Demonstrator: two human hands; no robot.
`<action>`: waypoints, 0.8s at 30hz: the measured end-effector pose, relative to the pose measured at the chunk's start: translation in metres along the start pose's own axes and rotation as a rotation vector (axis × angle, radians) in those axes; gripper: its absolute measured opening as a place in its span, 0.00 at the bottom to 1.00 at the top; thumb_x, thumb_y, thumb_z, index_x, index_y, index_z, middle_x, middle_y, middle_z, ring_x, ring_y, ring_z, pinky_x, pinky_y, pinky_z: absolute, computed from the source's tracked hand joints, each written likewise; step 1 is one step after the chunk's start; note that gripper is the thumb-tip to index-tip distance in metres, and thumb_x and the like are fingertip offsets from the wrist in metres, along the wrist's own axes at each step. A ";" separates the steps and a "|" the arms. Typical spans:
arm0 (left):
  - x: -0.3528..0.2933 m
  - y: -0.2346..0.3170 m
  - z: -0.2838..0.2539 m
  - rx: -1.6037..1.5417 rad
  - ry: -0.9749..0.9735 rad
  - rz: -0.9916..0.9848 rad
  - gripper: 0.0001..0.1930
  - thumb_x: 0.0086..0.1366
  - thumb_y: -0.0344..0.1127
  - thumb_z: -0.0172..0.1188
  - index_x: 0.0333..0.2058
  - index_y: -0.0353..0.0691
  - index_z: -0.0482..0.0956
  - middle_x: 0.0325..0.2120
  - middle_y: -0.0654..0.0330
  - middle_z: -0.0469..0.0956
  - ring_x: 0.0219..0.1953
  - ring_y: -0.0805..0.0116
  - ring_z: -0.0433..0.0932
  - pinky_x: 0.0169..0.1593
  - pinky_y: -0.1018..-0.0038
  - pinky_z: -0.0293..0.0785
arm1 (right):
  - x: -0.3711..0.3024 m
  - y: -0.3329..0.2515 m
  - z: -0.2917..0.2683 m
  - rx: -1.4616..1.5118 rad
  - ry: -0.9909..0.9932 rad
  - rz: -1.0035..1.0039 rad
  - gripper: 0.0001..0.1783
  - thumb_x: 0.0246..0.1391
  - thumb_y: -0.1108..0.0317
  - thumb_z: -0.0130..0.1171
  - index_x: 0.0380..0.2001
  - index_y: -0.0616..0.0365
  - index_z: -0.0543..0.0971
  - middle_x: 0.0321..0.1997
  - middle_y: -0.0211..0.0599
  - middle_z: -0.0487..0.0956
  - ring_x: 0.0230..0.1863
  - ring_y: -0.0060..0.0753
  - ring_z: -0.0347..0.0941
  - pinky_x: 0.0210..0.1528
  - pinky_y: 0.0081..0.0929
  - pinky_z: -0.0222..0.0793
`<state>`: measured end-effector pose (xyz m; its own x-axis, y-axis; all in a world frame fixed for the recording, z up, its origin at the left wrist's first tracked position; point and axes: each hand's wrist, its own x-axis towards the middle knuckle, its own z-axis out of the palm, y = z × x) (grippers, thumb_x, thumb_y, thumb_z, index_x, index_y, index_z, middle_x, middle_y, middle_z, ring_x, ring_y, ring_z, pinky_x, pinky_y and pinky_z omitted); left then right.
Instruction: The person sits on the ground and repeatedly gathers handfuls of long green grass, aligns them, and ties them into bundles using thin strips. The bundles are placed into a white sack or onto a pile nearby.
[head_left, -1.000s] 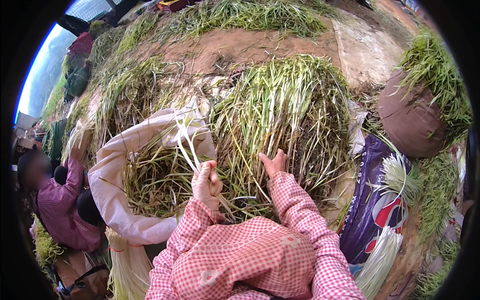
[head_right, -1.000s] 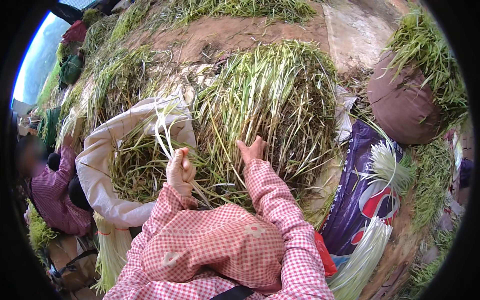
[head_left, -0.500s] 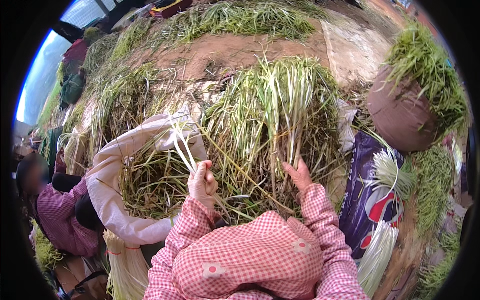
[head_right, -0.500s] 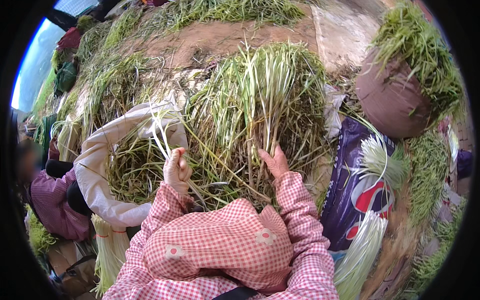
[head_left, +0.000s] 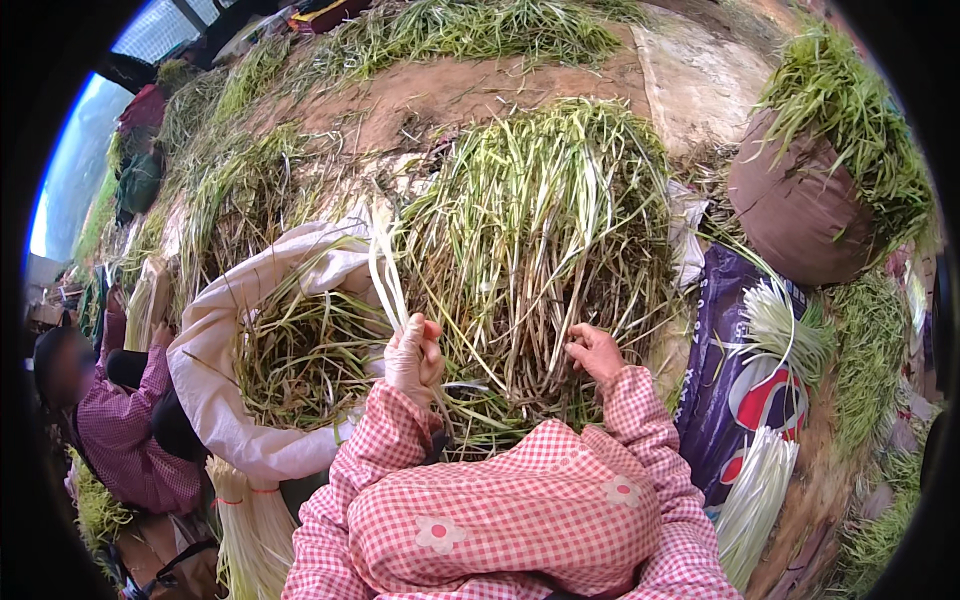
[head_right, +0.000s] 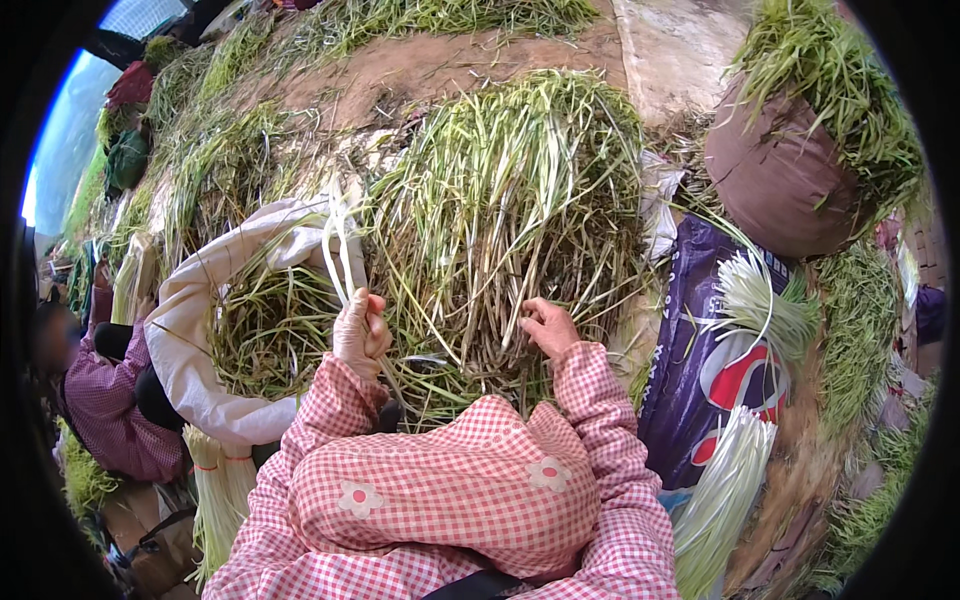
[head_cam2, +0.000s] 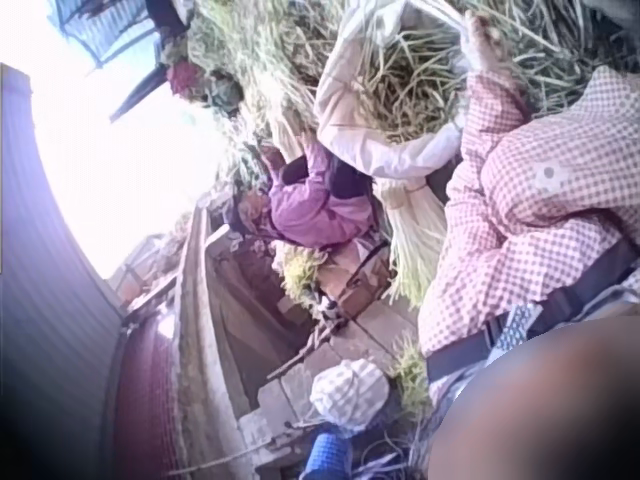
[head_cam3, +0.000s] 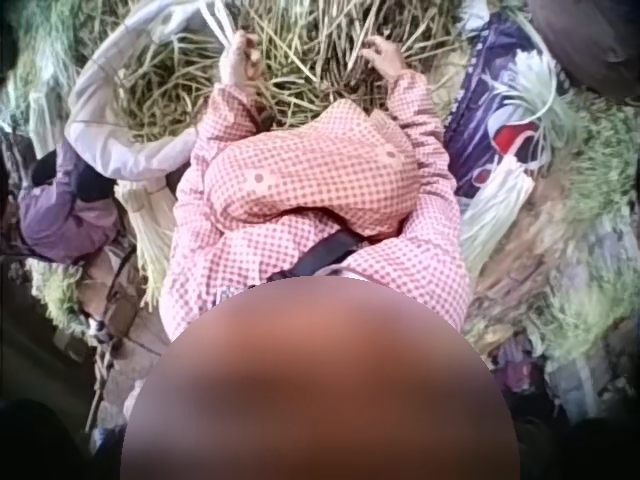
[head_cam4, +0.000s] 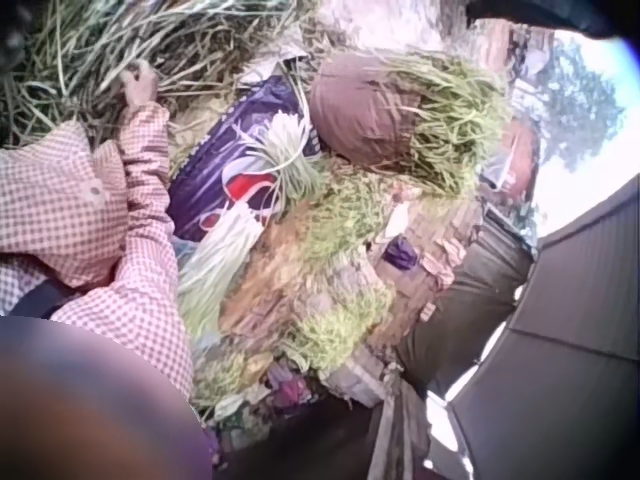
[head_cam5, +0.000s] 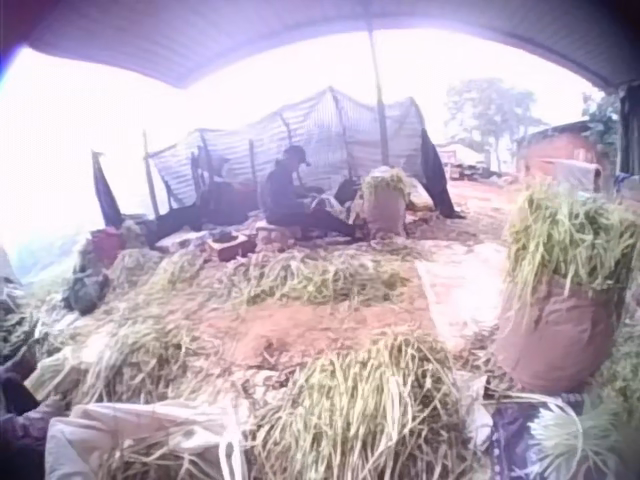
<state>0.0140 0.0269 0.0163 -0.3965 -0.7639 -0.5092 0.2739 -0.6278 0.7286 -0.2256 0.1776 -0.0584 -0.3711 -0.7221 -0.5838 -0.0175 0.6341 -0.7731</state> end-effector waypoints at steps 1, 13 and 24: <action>0.001 0.000 0.000 0.006 -0.038 0.010 0.14 0.63 0.43 0.49 0.26 0.39 0.74 0.05 0.67 0.62 0.03 0.78 0.50 0.08 0.79 0.42 | 0.003 -0.001 -0.001 -0.024 -0.046 -0.056 0.13 0.52 0.64 0.53 0.39 0.58 0.74 0.32 0.34 0.75 0.28 0.26 0.70 0.33 0.27 0.71; 0.001 -0.003 -0.003 0.075 -0.078 0.032 0.11 0.62 0.40 0.50 0.30 0.39 0.75 0.06 0.67 0.62 0.04 0.79 0.50 0.08 0.80 0.43 | 0.036 -0.040 0.001 0.125 0.387 -0.050 0.07 0.52 0.64 0.53 0.28 0.56 0.72 0.27 0.33 0.73 0.27 0.25 0.67 0.28 0.25 0.67; -0.017 0.012 -0.002 0.045 -0.022 0.061 0.12 0.59 0.42 0.56 0.22 0.40 0.75 0.08 0.66 0.69 0.05 0.80 0.57 0.08 0.84 0.47 | -0.067 -0.050 0.051 0.237 -0.536 -0.160 0.07 0.52 0.66 0.52 0.32 0.57 0.72 0.27 0.31 0.73 0.27 0.22 0.68 0.34 0.21 0.69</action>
<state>0.0259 0.0317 0.0324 -0.3996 -0.7970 -0.4530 0.2592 -0.5722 0.7781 -0.1521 0.1799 0.0067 0.1395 -0.8812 -0.4517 0.1959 0.4717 -0.8597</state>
